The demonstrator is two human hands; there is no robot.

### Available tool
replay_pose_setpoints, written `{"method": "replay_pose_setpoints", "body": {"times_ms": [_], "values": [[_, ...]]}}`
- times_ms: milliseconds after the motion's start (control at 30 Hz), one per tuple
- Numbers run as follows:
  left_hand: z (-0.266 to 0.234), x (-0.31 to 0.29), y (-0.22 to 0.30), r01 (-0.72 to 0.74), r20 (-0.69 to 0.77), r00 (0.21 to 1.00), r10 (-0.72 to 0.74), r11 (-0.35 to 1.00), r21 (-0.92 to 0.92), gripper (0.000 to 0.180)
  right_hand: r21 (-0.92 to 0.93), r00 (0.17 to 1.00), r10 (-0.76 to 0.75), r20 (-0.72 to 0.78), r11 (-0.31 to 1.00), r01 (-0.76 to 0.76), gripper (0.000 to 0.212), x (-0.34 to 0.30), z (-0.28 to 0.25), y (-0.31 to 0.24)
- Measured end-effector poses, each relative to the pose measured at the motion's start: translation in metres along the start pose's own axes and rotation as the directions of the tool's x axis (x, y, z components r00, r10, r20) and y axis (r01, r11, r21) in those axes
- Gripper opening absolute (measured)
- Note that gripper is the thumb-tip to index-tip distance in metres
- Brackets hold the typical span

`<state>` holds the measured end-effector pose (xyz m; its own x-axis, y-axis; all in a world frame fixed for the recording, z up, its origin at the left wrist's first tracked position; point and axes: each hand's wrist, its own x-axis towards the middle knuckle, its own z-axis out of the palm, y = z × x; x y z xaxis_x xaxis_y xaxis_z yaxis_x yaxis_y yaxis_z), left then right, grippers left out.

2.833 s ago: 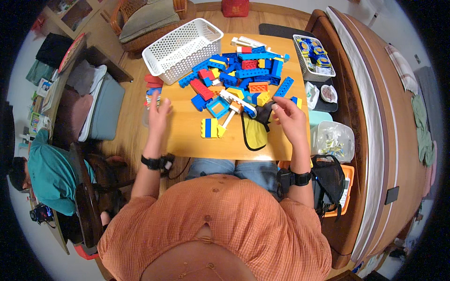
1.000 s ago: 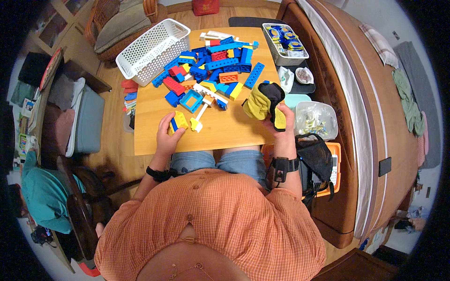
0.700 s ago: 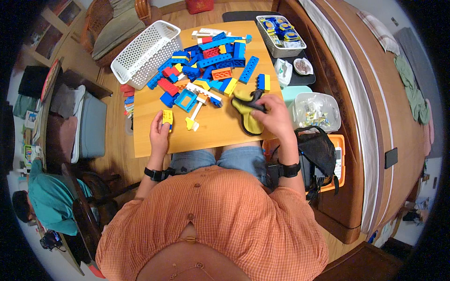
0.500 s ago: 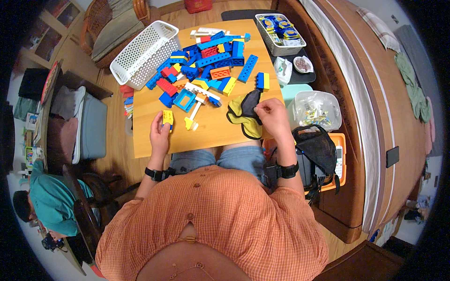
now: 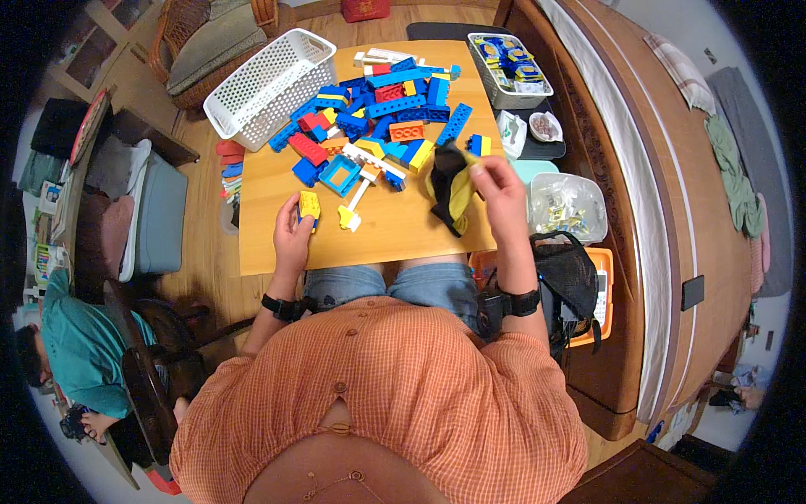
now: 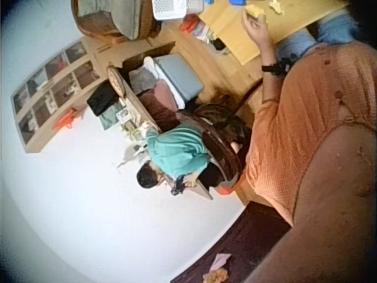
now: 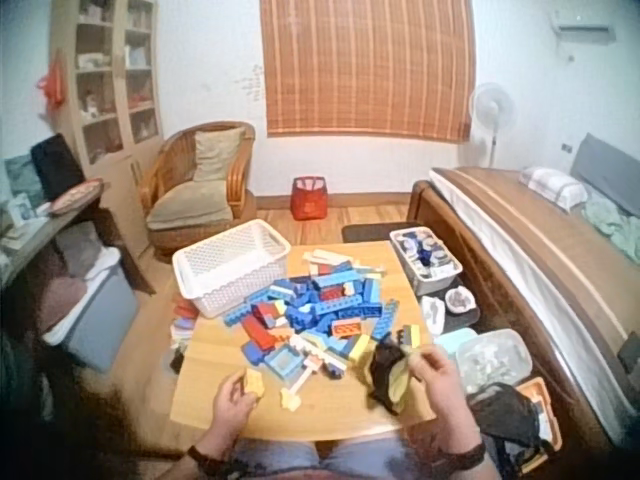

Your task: The person constructs a model out of plastic interlocking toy blocks at a wooden table, taking blocks from a container and attaching them together by hand while wiping some pieces down with a small black cloth.

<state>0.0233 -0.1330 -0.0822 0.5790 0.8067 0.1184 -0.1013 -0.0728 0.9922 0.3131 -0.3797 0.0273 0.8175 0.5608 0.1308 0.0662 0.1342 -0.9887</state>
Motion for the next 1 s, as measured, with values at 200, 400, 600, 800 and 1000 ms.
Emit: {"method": "replay_pose_setpoints", "body": {"times_ms": [200,400,600,800,1000], "values": [[0.000,0.000,0.001,-0.017,0.005,1.000,0.018,0.999,-0.051,0.056,0.682,0.928,0.274,0.252,0.630,-0.371,0.040,0.013,-0.015,-0.015],[0.000,-0.001,-0.002,-0.046,0.030,0.998,0.048,0.996,-0.071,0.056,-0.301,0.958,0.137,-0.252,0.930,-0.212,0.035,0.004,-0.060,0.039],[0.002,-0.001,0.005,-0.029,0.022,0.999,0.030,0.997,-0.069,0.056,-0.548,0.991,0.005,-0.131,0.833,-0.076,0.030,-0.001,-0.042,0.021],[0.001,0.001,-0.003,-0.041,0.007,0.999,0.041,0.999,-0.015,0.056,-0.828,0.982,-0.015,0.190,0.534,0.169,0.026,-0.021,0.009,0.041],[0.001,-0.002,0.001,-0.065,-0.011,0.998,0.065,0.998,-0.003,0.054,-0.193,0.917,0.272,0.291,0.956,-0.222,0.013,0.004,-0.012,0.046]]}}
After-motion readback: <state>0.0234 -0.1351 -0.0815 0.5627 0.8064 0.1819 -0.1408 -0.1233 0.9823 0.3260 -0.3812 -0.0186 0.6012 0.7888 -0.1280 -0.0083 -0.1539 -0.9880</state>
